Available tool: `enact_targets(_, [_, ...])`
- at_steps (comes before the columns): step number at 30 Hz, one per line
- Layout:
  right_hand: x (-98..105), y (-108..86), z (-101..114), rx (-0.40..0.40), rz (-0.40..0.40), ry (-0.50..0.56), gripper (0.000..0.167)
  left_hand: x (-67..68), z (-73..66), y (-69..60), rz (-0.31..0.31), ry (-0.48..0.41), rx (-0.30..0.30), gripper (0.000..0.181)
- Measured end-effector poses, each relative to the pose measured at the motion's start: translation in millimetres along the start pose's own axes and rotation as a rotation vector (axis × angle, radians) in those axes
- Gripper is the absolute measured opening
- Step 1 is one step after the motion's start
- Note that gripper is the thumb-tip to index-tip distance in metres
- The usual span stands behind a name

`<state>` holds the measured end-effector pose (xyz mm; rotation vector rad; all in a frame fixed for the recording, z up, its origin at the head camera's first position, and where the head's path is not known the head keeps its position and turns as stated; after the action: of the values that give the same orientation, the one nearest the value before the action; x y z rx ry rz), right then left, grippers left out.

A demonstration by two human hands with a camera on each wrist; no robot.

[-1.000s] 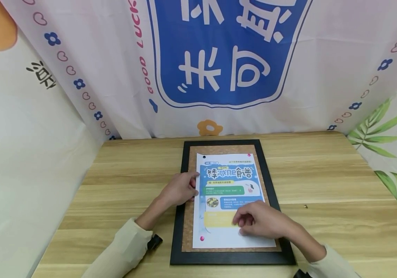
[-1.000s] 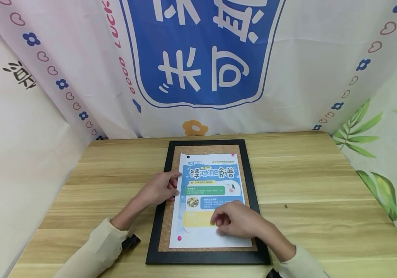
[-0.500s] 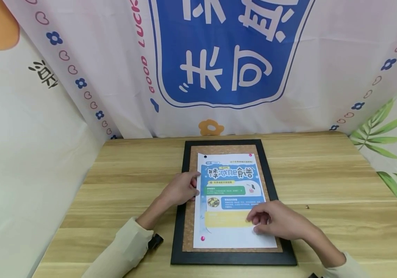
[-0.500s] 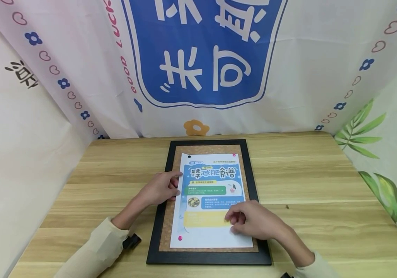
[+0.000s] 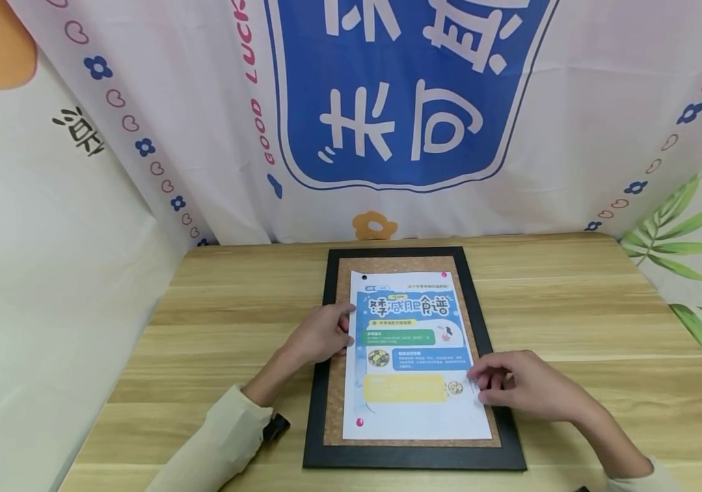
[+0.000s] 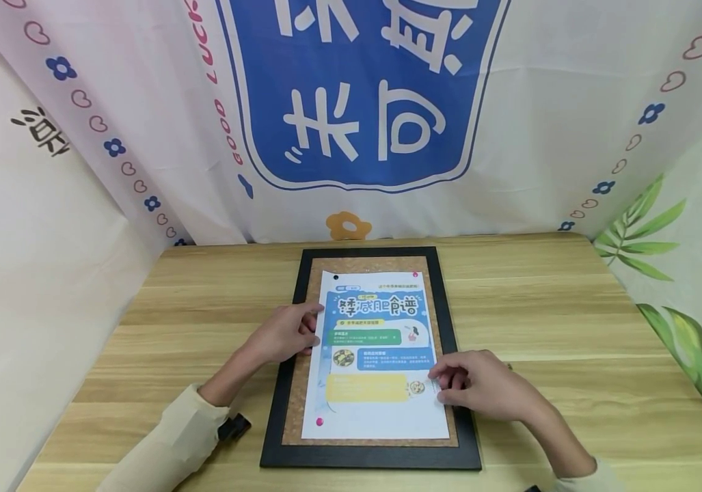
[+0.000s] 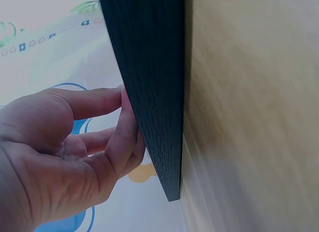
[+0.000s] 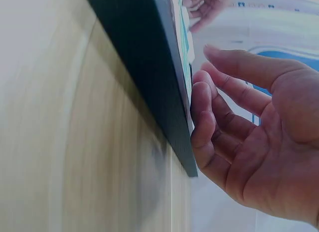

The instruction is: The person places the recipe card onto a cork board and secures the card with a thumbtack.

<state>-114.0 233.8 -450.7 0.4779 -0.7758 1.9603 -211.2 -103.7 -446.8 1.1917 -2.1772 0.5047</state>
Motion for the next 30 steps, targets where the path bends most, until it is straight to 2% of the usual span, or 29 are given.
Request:
enact_targets(4, [8.1,-4.7,-9.6,0.009,-0.043,-0.012,0.021,0.3,-0.1,-0.1,-0.002,-0.004,-0.002,0.063])
enact_targets(18, [36.3,-18.3,-45.6,-0.045,-0.121,-0.017,0.025,-0.2,-0.8,0.5,-0.008,-0.007,0.000,0.063])
enact_targets(30, [49.7,-24.5,-69.4,-0.021,-0.174,-0.051,0.024,-0.1,-0.6,0.4,-0.008,-0.005,-0.004,0.063])
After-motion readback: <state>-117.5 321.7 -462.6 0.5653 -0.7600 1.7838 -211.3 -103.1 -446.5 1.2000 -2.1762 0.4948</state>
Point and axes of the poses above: each hand's wrist, its own y-axis towards the middle knuckle, its own x-axis out of the back of the hand, z = x × y, the point moved 3 cm from there along y, towards the middle knuckle, and after that the axes turned 13 degrees about -x, right-handed, at the moved point
